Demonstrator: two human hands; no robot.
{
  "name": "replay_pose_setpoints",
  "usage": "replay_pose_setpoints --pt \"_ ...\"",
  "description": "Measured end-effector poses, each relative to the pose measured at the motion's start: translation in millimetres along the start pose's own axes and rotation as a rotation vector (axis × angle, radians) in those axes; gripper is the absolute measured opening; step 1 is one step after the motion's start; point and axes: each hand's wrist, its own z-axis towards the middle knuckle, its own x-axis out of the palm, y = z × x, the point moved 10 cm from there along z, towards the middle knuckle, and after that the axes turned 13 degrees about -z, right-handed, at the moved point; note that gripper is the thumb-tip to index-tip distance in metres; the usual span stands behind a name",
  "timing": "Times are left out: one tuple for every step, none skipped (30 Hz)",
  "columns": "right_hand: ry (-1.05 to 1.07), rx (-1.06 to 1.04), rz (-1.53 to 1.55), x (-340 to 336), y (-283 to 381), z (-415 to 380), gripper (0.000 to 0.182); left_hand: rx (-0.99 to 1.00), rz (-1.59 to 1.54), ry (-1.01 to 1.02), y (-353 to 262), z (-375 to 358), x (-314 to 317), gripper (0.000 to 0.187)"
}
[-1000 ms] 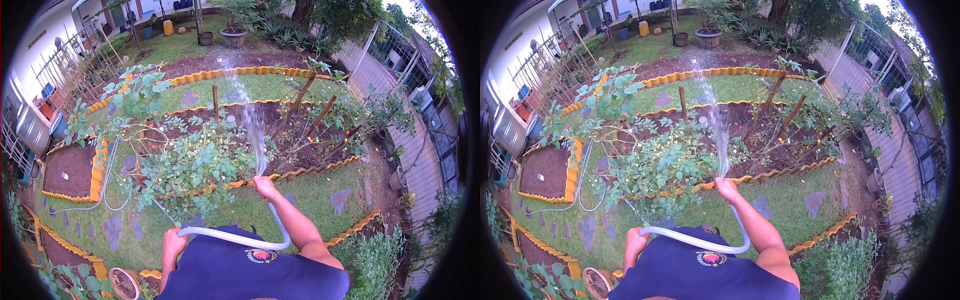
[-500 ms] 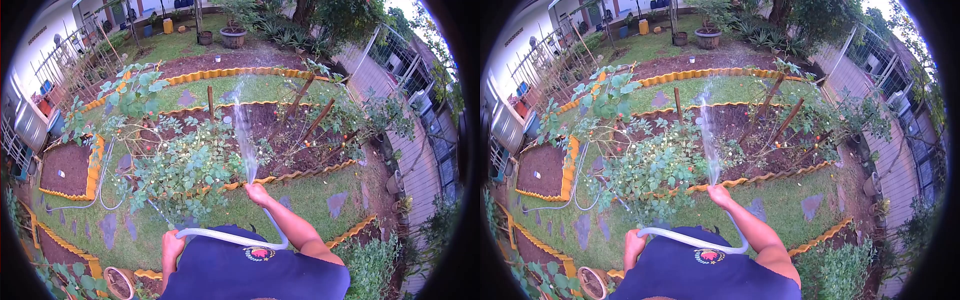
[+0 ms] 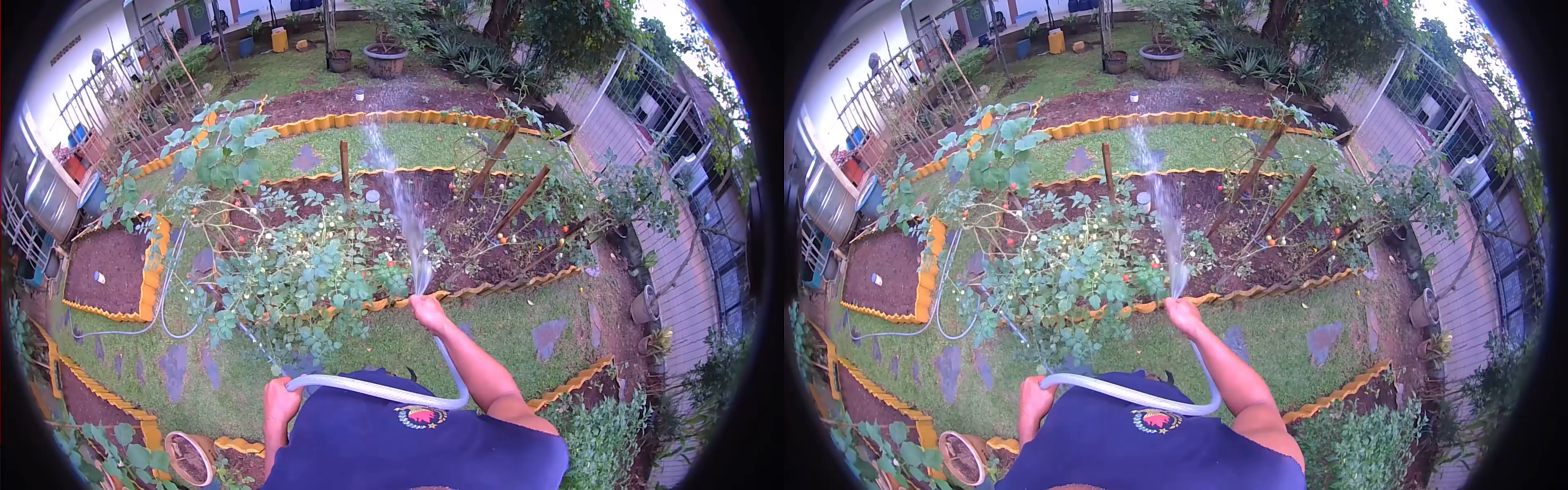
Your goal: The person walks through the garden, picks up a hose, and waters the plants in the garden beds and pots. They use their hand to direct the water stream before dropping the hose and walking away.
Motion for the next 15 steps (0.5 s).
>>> replay_pose_setpoints --pt "-0.047 0.007 -0.004 -0.5 -15.5 13.9 0.038 0.000 0.001 0.002 -0.5 0.1 0.6 0.049" --pt "-0.055 -0.005 -0.011 -2.3 -14.4 12.5 0.038 0.002 0.002 0.005 -1.0 0.1 1.6 0.049" --pt "-0.064 -0.017 -0.018 -4.1 -13.4 11.0 0.038 -0.004 0.006 0.009 -0.3 0.8 3.3 0.048" --pt "-0.072 -0.029 -0.025 -5.1 -11.8 9.6 0.039 -0.011 0.011 0.012 0.9 1.7 5.1 0.048" --pt "-0.086 -0.028 -0.009 -0.4 -8.7 6.1 0.039 -0.018 0.016 0.015 1.8 1.9 6.7 0.048" --pt "-0.032 -0.010 -0.045 5.9 -3.4 -0.9 0.042 -0.024 0.020 0.017 0.9 1.8 7.6 0.048" --pt "0.022 0.008 -0.081 10.7 1.5 -9.2 0.047 -0.030 0.025 0.018 -1.1 2.3 8.1 0.048" --pt "0.076 0.023 -0.117 15.1 3.3 -13.6 0.053 -0.036 0.030 0.017 -2.3 3.0 8.4 0.048" --pt "0.108 0.047 -0.114 17.4 -1.6 -12.6 0.053 -0.032 0.041 0.020 -2.9 3.7 8.9 0.042" --pt "0.052 0.023 -0.095 13.2 -6.4 -6.2 0.046 -0.028 0.053 0.022 -2.9 4.8 9.0 0.036" --pt "-0.003 0.000 -0.075 10.2 -14.7 2.5 0.041 -0.025 0.064 0.025 -3.3 5.1 9.6 0.029" --pt "-0.058 -0.022 -0.055 4.1 -19.1 7.8 0.038 -0.025 0.071 0.026 -5.0 4.3 10.0 0.030" --pt "-0.080 -0.035 -0.083 0.9 -25.1 12.6 0.038 -0.025 0.077 0.028 -7.8 3.2 10.0 0.030" --pt "-0.078 -0.031 -0.117 -2.4 -26.3 12.5 0.038 -0.025 0.084 0.030 -10.1 2.6 10.0 0.030" --pt "-0.076 -0.028 -0.152 -5.2 -26.6 12.7 0.038 -0.025 0.103 0.039 -11.5 2.6 10.6 0.030"
